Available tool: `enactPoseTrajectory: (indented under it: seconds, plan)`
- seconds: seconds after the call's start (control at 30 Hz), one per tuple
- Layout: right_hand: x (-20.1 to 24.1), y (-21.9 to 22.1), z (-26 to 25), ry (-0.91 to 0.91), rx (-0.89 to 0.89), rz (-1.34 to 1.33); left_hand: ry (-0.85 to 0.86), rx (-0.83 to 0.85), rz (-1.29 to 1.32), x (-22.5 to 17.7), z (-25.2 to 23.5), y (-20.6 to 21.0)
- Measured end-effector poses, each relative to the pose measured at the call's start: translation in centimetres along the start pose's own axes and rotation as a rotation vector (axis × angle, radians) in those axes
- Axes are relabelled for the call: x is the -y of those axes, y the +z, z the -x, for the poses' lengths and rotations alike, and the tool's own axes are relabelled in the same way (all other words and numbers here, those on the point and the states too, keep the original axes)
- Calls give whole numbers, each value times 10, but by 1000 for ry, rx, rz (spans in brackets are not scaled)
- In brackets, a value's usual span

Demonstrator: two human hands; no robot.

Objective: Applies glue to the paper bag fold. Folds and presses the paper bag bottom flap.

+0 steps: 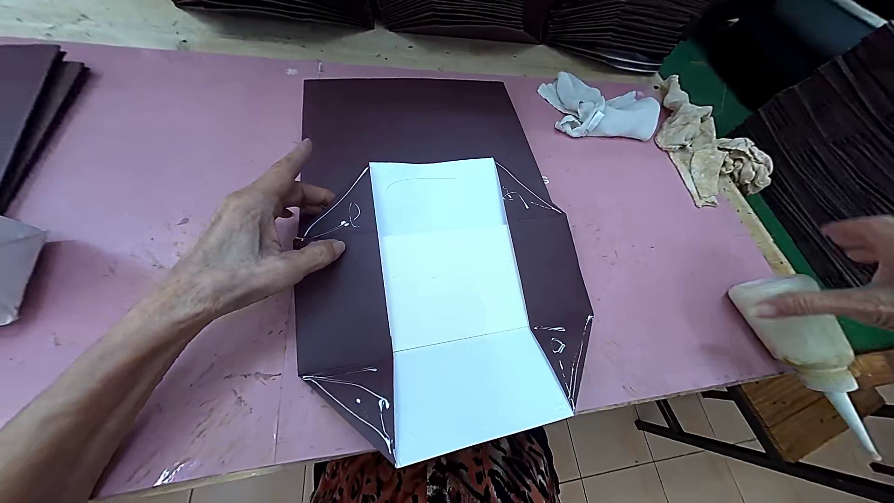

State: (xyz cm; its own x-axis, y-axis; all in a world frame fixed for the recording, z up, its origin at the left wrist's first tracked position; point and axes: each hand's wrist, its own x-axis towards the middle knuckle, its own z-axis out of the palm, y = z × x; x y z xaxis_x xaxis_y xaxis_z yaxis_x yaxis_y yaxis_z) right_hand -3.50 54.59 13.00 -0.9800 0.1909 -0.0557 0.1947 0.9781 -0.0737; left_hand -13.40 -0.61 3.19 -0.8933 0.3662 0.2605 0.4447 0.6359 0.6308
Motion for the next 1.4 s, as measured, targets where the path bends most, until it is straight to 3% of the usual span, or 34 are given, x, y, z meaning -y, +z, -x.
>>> enactPoseTrajectory:
  seconds: [0.03, 0.07, 0.2, 0.37, 0.63, 0.77, 0.9, 1.03, 1.4]
  plan:
    - [-1, 11, -6, -226, -133, 23, 3, -2, 8, -3, -1, 1]
    - [19, 18, -14, -333, -176, -59, 3, -1, 22, -5, -1, 3]
    - [138, 30, -47, -564, 25, -378, -7, -12, 84, -9, -3, 8]
    - [193, 59, -89, -689, 208, -543, 56, -73, 128, -8, -1, 14]
    - [178, 80, -72, -946, -140, -561, 228, -211, 82, -18, 20, 20]
    - [152, 78, -66, -1088, -46, -535, 296, -24, 15, -18, 41, 7]
    - [135, 77, -49, -1170, 91, -284, 320, 215, -32, -14, 61, 4]
    - [131, 82, -36, -1199, 54, -147, 317, 209, -145, -28, 67, 8]
    - [141, 82, -35, -1186, 33, -220, 295, 211, 13, -22, 66, 4]
